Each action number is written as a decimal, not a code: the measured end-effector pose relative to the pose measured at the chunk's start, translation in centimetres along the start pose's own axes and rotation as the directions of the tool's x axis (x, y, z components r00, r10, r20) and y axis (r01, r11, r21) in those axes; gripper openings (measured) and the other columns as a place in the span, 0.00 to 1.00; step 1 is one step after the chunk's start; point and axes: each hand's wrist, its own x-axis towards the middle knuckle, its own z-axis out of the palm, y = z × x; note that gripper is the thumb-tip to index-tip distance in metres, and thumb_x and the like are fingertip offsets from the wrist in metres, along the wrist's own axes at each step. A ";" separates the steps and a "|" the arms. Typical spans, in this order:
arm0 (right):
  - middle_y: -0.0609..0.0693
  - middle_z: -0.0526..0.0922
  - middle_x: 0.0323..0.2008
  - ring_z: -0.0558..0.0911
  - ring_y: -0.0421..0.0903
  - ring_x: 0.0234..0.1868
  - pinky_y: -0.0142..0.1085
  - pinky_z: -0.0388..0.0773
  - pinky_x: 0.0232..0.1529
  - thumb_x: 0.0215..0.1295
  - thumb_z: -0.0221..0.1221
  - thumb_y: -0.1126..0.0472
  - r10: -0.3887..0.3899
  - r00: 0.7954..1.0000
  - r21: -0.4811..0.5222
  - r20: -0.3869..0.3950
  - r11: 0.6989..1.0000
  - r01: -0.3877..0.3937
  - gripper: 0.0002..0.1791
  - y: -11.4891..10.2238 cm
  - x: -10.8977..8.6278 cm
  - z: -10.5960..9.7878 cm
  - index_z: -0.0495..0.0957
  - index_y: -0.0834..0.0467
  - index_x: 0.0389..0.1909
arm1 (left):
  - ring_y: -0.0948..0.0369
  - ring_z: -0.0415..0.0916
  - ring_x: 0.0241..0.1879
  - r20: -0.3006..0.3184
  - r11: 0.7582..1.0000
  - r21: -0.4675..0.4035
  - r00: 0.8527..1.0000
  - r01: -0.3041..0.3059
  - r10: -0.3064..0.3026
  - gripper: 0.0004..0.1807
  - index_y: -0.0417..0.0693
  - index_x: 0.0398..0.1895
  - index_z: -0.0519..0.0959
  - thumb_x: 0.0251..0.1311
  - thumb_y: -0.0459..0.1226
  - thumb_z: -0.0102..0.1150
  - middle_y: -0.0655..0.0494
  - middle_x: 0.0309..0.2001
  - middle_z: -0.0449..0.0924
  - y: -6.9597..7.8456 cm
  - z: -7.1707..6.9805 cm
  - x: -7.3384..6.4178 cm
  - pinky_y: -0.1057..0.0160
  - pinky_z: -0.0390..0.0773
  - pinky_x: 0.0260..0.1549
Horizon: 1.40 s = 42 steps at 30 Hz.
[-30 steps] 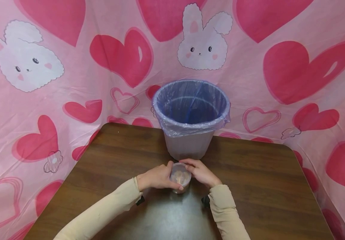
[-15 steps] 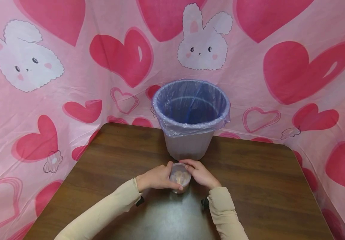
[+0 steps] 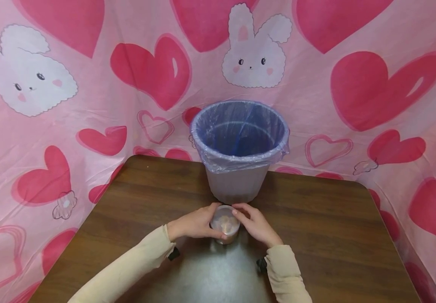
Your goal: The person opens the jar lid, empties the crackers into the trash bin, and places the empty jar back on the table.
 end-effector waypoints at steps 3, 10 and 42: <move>0.56 0.73 0.54 0.75 0.52 0.52 0.30 0.73 0.45 0.60 0.56 0.52 -0.042 0.998 0.065 0.039 0.997 0.040 0.25 0.5 -0.5 0.0 0.68 0.57 0.56 | 0.61 0.67 0.53 -0.013 0.996 0.031 0.997 -0.081 0.082 0.54 0.42 0.64 0.53 0.38 0.62 0.62 0.51 0.57 0.64 -0.2 -0.5 -0.1 0.62 0.69 0.52; 0.62 0.65 0.59 0.72 0.58 0.55 0.42 0.72 0.50 0.45 0.68 0.59 -0.141 0.985 0.131 0.098 0.983 0.128 0.43 1.1 -1.5 0.6 0.57 0.61 0.62 | 0.59 0.65 0.55 -0.044 0.968 0.052 0.968 -0.245 0.248 0.50 0.42 0.64 0.55 0.37 0.49 0.70 0.52 0.58 0.63 -0.4 -1.2 0.0 0.65 0.67 0.54; 0.60 0.71 0.54 0.71 0.54 0.52 0.49 0.65 0.51 0.33 0.74 0.55 -0.024 0.999 -0.051 -0.029 0.998 0.023 0.48 -2.2 -2.1 2.6 0.60 0.59 0.59 | 0.59 0.66 0.54 -0.095 0.947 0.011 0.942 -0.321 0.321 0.49 0.48 0.62 0.59 0.35 0.52 0.71 0.53 0.55 0.65 -1.1 -0.7 0.5 0.66 0.67 0.54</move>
